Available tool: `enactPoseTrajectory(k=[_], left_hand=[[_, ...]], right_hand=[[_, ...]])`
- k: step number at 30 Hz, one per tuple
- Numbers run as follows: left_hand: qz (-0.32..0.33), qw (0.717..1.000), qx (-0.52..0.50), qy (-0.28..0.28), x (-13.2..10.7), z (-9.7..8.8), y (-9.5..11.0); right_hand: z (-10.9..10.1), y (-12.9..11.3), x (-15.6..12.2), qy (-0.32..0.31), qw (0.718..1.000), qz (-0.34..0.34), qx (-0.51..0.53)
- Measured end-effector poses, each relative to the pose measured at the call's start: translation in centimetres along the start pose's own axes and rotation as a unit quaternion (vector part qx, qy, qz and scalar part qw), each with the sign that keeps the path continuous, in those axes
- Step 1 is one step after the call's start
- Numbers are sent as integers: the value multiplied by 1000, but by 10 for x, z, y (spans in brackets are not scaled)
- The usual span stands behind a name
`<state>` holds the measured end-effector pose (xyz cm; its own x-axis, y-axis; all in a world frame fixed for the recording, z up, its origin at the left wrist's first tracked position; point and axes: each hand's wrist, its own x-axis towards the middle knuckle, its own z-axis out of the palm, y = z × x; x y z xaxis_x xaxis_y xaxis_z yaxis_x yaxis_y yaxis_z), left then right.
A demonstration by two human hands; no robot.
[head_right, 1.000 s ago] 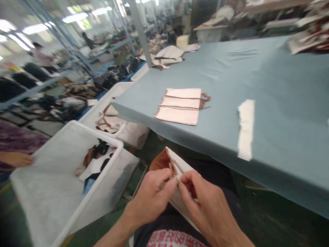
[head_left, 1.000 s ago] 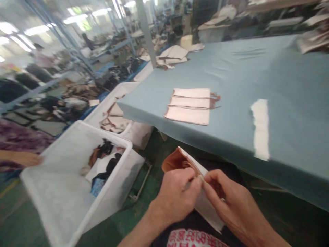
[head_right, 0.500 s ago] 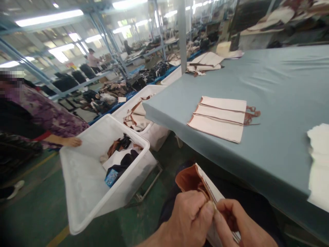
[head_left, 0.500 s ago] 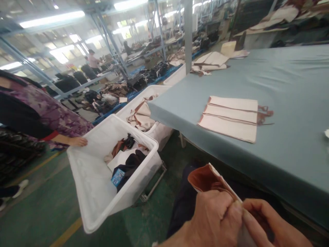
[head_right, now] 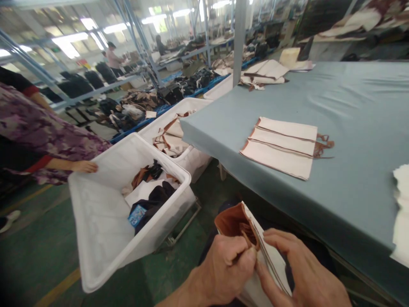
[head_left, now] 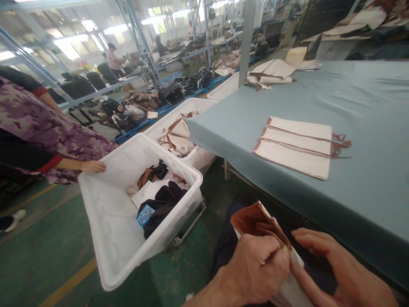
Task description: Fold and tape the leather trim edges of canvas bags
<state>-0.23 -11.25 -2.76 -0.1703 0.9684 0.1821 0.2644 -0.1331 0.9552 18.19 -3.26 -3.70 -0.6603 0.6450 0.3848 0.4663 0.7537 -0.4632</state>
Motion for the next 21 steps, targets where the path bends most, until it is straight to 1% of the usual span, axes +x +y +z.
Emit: enactPoseTrajectory(k=[1, 2, 4, 7, 9, 10, 11, 13, 14, 16, 17, 18, 19, 21], left_hand=[[1, 1000, -1, -16, 1, -1, 1], [4, 999, -2, -35, 1, -1, 2], [12, 997, -4, -70, 1, -4, 9], [10, 993, 26, -117, 0, -12, 23], [19, 985, 95, -144, -2, -17, 29], [31, 977, 143, -153, -3, -18, 30], [46, 968, 191, -156, -4, -20, 29], [77, 950, 262, -153, -6, -22, 26], [88, 945, 278, -149, -7, -23, 24], [94, 949, 269, -135, -8, -26, 21], [83, 957, 249, -123, -8, -29, 20], [56, 967, 220, -113, -8, -32, 18], [25, 975, 191, -109, -7, -36, 16], [-56, 980, 148, -122, -5, -43, 12]], right_hand=[[-5, -3, 7, 9, 999, -45, -3], [-10, -7, 14, 5, 996, -84, 2], [-18, -13, 26, -15, 990, -137, 17], [-27, -17, 37, -37, 982, -181, 31], [-30, -15, 42, -66, 978, -191, 46], [-30, -13, 45, -90, 976, -188, 54], [-31, -12, 47, -117, 975, -180, 61], [-33, -12, 50, -173, 973, -140, 64], [-34, -13, 52, -202, 971, -111, 60], [-36, -20, 57, -264, 963, -38, 45], [-37, -24, 60, -298, 954, 5, 39], [-37, -27, 65, -327, 944, 35, 40], [-36, -30, 70, -354, 933, 54, 43], [-33, -32, 79, -390, 917, 73, 52]])
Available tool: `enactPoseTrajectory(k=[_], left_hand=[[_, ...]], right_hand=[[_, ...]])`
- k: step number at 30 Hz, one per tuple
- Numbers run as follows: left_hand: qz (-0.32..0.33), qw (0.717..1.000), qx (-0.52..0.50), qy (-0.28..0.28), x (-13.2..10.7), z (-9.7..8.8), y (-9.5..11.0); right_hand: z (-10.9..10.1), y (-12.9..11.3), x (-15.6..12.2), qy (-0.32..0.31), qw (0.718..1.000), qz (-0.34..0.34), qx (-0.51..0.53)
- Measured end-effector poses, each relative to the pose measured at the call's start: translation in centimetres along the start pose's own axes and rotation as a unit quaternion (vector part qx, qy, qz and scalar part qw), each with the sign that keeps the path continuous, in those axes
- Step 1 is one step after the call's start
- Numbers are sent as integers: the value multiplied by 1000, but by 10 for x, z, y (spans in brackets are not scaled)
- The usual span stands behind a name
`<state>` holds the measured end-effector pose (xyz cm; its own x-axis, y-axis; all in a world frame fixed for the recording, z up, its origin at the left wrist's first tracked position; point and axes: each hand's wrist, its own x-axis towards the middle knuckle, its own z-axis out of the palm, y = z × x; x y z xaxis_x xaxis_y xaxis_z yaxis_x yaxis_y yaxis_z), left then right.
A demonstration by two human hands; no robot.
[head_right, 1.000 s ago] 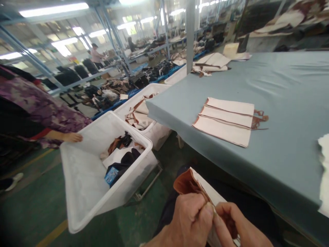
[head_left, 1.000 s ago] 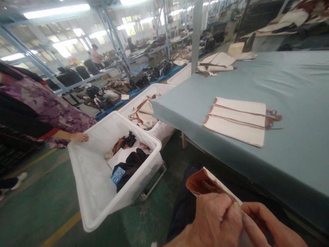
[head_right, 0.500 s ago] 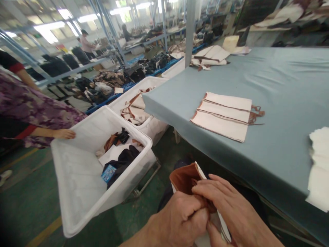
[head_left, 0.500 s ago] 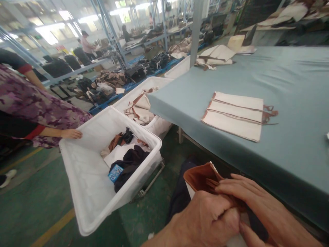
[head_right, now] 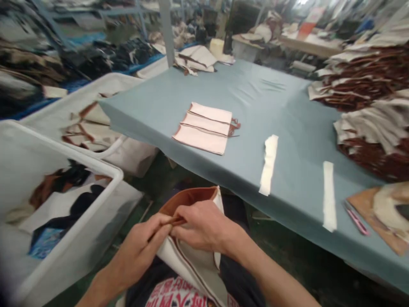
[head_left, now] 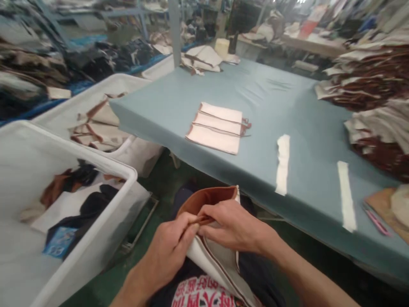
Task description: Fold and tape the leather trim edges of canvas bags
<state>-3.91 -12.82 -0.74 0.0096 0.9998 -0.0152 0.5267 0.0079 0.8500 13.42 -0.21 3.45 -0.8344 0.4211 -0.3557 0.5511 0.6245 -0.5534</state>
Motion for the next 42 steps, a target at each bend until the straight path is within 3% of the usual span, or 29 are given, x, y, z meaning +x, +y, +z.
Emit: enactPoseTrajectory(k=[3, 6, 13, 15, 18, 22, 24, 29, 31, 34, 36, 39, 42], left_hand=[[-62, 997, -41, -36, 1, -8, -4], [-83, 994, -40, -58, 1, -13, 0], [-115, 993, 34, 12, 13, -15, 11], [-108, 993, 52, 24, 16, -14, 15], [-88, 994, 67, -2, 17, -13, 20], [-51, 996, 70, -22, 14, -14, 23], [-20, 997, 75, -8, 11, -13, 26], [86, 988, 110, 63, -4, -6, 40], [96, 985, 118, 76, -12, -10, 37], [32, 974, 198, 108, -23, -37, 10], [-93, 939, 299, 144, -33, -69, -25], [-211, 896, 341, 189, -57, -110, -85], [-301, 872, 342, 181, -92, -116, -132]], right_hand=[[-2, 0, 8, -7, 1000, 0, 25], [0, 2, 7, 29, 997, -35, 55], [-3, 3, -5, 79, 997, -11, 23], [0, 3, -9, 97, 994, 2, 47], [7, 2, -15, 149, 987, 27, 62], [11, 0, -23, 201, 979, 43, 6], [11, 0, -26, 227, 973, 20, -22], [18, 3, -28, 222, 960, -159, -58], [23, 3, -26, 240, 950, -191, -62], [28, 0, -20, 249, 943, -214, -49], [28, -4, -15, 241, 943, -223, -47], [26, -9, -5, 228, 945, -232, -46], [22, -14, 13, 191, 950, -244, -34]])
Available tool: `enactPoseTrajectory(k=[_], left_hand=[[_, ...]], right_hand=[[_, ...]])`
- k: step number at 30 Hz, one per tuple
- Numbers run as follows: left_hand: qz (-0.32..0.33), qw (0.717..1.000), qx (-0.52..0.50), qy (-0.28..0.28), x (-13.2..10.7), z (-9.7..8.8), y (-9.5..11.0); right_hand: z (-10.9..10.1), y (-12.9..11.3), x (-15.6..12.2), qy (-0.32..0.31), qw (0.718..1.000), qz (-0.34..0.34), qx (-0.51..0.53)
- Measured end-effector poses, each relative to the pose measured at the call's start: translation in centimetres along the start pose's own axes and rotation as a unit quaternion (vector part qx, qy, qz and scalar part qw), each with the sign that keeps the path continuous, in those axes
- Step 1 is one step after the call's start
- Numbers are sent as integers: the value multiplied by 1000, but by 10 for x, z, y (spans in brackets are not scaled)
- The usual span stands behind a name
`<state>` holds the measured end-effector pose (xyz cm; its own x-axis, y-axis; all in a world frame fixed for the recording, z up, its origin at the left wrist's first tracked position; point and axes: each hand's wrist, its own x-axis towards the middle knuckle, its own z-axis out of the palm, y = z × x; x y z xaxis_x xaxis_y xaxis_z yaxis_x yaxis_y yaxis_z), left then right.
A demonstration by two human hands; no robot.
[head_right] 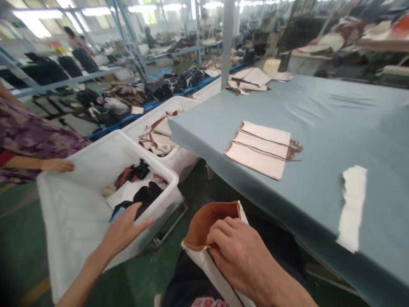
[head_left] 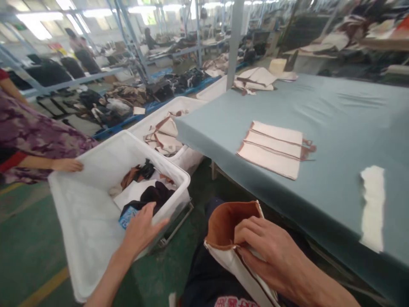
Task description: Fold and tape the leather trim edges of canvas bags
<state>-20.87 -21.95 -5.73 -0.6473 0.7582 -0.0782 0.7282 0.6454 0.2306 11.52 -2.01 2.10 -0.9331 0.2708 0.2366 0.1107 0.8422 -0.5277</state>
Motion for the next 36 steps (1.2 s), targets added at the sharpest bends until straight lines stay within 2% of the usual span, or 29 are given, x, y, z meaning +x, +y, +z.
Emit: enactPoseTrajectory(k=[3, 7, 10, 12, 15, 17, 20, 23, 26, 28, 32, 36], left_hand=[[-34, 999, -5, -25, -27, 29, -20], [-46, 998, -27, -19, -51, 50, -21], [-47, 998, -51, -12, -58, 53, -18], [-50, 996, -72, -11, -64, 51, -15], [-61, 992, -109, -27, -68, 43, -13], [-72, 986, -135, -58, -64, 38, -23], [-108, 973, -158, -129, -43, 38, -62], [-179, 958, -128, -185, -15, 51, -122], [-247, 946, -71, -199, 7, 70, -179], [-274, 940, -37, -200, 17, 81, -207], [-285, 940, 16, -189, 32, 100, -243], [-256, 948, 36, -187, 49, 116, -263]], right_hand=[[10, 8, 31, -33, 999, -25, 22], [48, 21, 96, -82, 994, -57, 32], [89, 30, 144, -166, 985, -36, 37], [113, 35, 165, -212, 976, -10, 43], [137, 43, 176, -235, 970, 13, 54], [145, 48, 172, -226, 971, 15, 74], [149, 53, 162, -194, 975, 12, 107], [150, 55, 155, -179, 976, 10, 128], [149, 55, 153, -181, 973, 9, 145], [148, 54, 153, -188, 971, 13, 150], [145, 51, 153, -190, 969, 16, 159], [145, 49, 152, -171, 971, 18, 164]])
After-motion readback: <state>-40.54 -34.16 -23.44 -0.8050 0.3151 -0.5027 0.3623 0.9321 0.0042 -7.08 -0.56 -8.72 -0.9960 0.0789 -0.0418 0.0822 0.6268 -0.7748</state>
